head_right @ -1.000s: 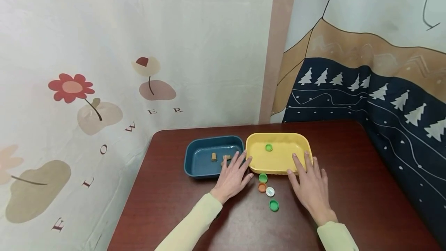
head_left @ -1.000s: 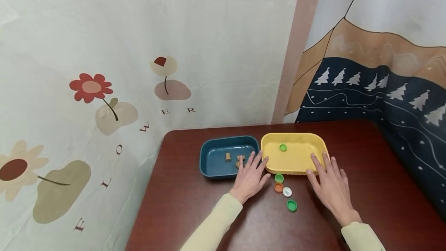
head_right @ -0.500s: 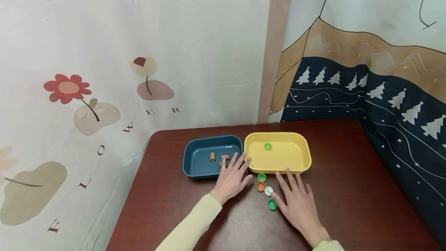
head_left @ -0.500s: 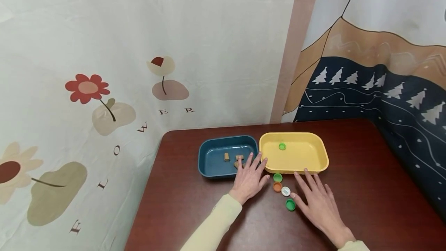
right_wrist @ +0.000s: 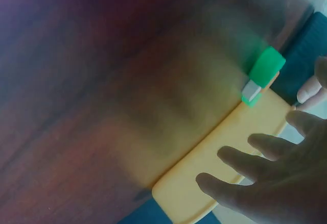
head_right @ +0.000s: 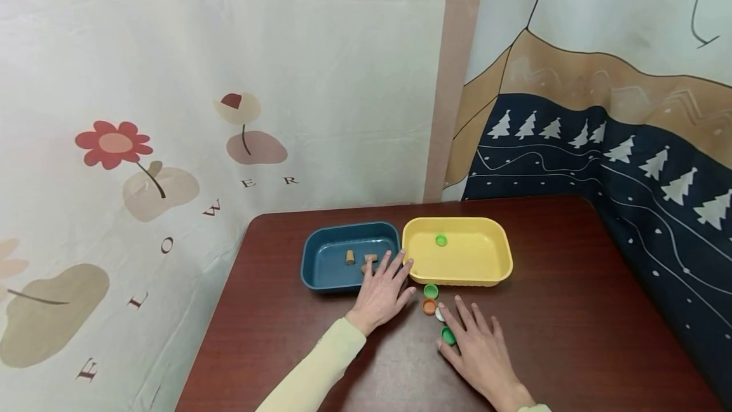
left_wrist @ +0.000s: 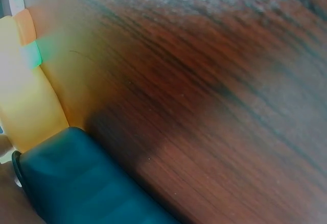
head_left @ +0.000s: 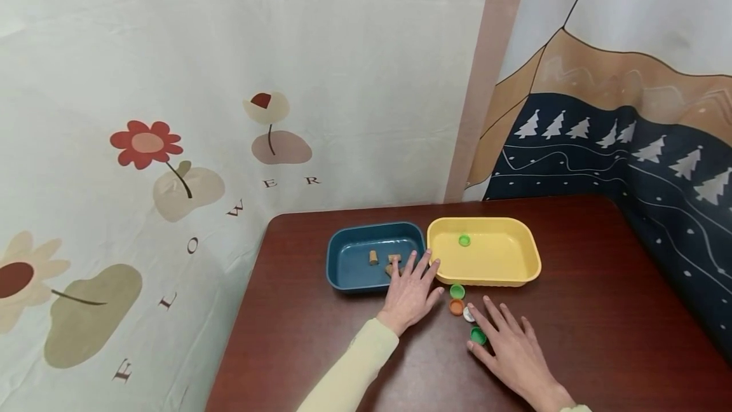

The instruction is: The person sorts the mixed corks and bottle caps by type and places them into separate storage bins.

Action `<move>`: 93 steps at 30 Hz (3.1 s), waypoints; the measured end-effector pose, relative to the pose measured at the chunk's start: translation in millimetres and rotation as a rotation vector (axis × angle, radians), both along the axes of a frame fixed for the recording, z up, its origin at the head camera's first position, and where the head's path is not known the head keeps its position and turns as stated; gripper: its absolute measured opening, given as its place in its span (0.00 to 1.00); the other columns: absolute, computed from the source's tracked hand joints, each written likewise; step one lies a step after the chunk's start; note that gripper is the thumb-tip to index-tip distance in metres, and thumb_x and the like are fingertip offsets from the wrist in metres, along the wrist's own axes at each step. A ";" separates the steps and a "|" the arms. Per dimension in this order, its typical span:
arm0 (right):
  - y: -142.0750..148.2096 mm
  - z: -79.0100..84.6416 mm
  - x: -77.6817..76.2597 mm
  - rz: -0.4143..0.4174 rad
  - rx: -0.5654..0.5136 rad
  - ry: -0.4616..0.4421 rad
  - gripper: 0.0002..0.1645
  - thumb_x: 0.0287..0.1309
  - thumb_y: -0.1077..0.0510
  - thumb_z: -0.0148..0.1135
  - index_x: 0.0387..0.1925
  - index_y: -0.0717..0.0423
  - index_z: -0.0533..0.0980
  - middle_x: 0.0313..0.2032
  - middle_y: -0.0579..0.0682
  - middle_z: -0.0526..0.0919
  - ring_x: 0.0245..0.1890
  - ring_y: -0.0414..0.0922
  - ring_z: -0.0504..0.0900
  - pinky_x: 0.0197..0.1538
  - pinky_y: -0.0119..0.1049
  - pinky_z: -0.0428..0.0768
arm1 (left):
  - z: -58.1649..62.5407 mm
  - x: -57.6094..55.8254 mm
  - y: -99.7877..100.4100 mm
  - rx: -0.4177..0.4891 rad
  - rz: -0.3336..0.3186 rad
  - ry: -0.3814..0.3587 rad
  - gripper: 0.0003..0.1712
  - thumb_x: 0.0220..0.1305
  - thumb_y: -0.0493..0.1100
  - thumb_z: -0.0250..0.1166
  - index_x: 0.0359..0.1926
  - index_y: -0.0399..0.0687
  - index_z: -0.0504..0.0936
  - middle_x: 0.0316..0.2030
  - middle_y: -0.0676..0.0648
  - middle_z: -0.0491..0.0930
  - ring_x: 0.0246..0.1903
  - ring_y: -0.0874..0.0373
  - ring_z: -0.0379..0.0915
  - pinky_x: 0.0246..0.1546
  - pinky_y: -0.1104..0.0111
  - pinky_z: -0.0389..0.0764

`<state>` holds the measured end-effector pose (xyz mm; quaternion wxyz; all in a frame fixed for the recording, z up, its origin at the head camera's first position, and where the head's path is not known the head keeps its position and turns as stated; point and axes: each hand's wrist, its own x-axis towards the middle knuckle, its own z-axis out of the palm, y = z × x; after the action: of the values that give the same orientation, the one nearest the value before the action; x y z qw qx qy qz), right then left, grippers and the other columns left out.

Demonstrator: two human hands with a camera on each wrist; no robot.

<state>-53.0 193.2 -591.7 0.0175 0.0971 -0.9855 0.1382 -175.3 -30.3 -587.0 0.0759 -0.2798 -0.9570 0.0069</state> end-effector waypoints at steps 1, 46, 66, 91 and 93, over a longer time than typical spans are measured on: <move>-0.6 -1.1 1.2 0.007 0.005 -0.003 0.41 0.62 0.34 0.68 0.74 0.40 0.72 0.73 0.59 0.69 0.68 0.67 0.71 0.59 0.75 0.67 | 0.0 0.0 0.0 -0.002 0.000 0.001 0.36 0.77 0.68 0.49 0.79 0.62 0.65 0.80 0.50 0.58 0.77 0.46 0.56 0.71 0.38 0.57; 8.1 5.1 2.8 0.085 -0.033 0.176 0.20 0.51 0.57 0.81 0.47 0.45 0.86 0.40 0.42 0.82 0.40 0.47 0.83 0.43 0.53 0.79 | -0.7 1.7 1.3 0.021 0.021 -0.002 0.35 0.77 0.67 0.52 0.78 0.61 0.67 0.79 0.51 0.58 0.76 0.45 0.57 0.71 0.38 0.57; 24.4 40.0 -54.6 -0.044 -0.278 0.500 0.27 0.52 0.63 0.79 0.55 0.58 0.83 0.43 0.56 0.85 0.41 0.57 0.85 0.43 0.62 0.78 | -1.3 1.9 1.3 0.007 0.020 -0.011 0.36 0.77 0.67 0.49 0.79 0.62 0.64 0.80 0.52 0.57 0.78 0.47 0.53 0.73 0.39 0.55; 23.8 39.7 -110.2 -0.087 -0.204 0.288 0.27 0.63 0.57 0.73 0.61 0.61 0.80 0.49 0.64 0.83 0.47 0.63 0.82 0.46 0.64 0.77 | 10.3 0.4 10.1 0.030 -0.039 -0.084 0.42 0.79 0.64 0.50 0.80 0.42 0.60 0.80 0.43 0.54 0.79 0.51 0.49 0.77 0.52 0.54; 23.7 38.9 -113.7 -0.084 -0.194 0.280 0.26 0.63 0.58 0.72 0.61 0.61 0.80 0.49 0.64 0.83 0.47 0.63 0.83 0.45 0.64 0.78 | 9.8 0.3 10.4 0.014 -0.038 -0.084 0.42 0.79 0.65 0.50 0.79 0.42 0.60 0.80 0.43 0.54 0.79 0.52 0.49 0.77 0.53 0.53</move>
<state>-166.7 216.9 -552.8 0.1697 0.0719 -0.9587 0.2167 -174.9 -19.8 -577.1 0.0378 -0.2972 -0.9540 -0.0132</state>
